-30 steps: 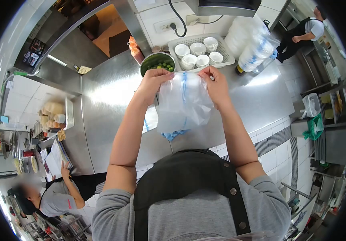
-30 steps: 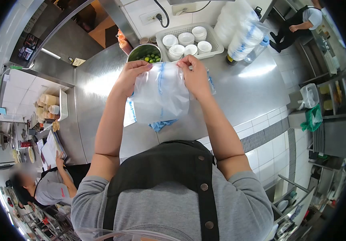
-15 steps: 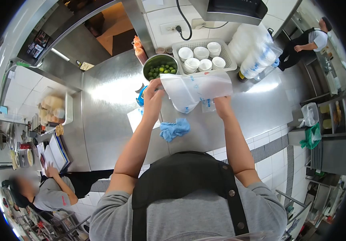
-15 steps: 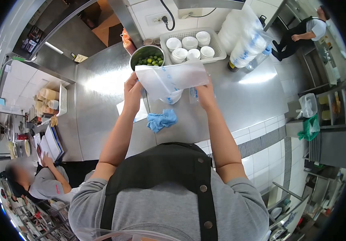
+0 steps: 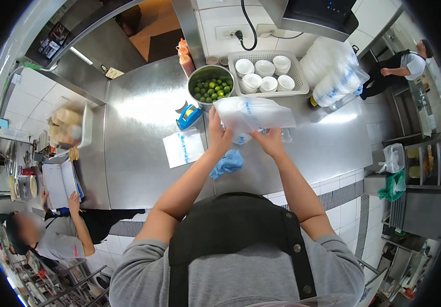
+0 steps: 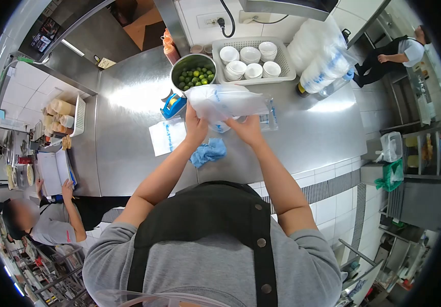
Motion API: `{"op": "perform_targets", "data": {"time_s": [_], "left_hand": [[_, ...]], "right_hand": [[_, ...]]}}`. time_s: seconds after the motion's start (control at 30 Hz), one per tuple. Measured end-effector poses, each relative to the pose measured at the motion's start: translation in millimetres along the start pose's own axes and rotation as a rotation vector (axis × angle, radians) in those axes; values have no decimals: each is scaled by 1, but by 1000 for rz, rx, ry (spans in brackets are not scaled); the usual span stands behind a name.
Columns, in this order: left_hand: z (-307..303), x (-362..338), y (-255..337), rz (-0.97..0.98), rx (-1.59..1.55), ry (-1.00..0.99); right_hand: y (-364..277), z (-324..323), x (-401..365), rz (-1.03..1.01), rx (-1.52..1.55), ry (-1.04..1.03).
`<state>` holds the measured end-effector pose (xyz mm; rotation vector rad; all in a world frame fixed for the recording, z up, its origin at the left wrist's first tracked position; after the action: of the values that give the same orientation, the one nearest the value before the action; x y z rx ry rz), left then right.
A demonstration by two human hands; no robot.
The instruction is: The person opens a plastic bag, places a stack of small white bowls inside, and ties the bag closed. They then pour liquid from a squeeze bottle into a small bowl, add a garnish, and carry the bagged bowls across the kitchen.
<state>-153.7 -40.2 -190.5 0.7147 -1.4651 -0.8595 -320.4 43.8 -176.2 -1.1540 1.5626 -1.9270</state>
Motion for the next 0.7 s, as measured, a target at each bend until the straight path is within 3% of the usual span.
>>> {"op": "perform_targets", "data": {"time_s": [0.1, 0.2, 0.3, 0.4, 0.53, 0.6, 0.7], "left_hand": [[-5, 9, 10, 84, -5, -42], [3, 33, 41, 27, -103, -69], [0, 13, 4, -3, -26, -12], [-1, 5, 8, -9, 13, -57], [0, 21, 31, -52, -230, -74], [1, 32, 48, 15, -164, -71], [1, 31, 45, 24, -128, -60]], "right_hand": [[-44, 3, 19, -74, 100, -23], [-49, 0, 28, -38, 211, 36], [-16, -1, 12, -5, 48, 2], [15, -2, -4, 116, 69, -4], [-33, 2, 8, -14, 177, -23], [-43, 0, 15, -67, 197, 23], [-23, 1, 13, 92, 180, 51]]}}
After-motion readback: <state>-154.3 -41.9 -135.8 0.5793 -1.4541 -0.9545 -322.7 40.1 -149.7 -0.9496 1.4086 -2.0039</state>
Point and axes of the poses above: each hand's wrist, its own x-axis towards the middle knuckle, its own z-axis out of the palm, y = z × x, the point moved 10 cm from there along x, towards the middle knuckle, and after that the axes turned 13 degrees about y, right-handed, at the moved point
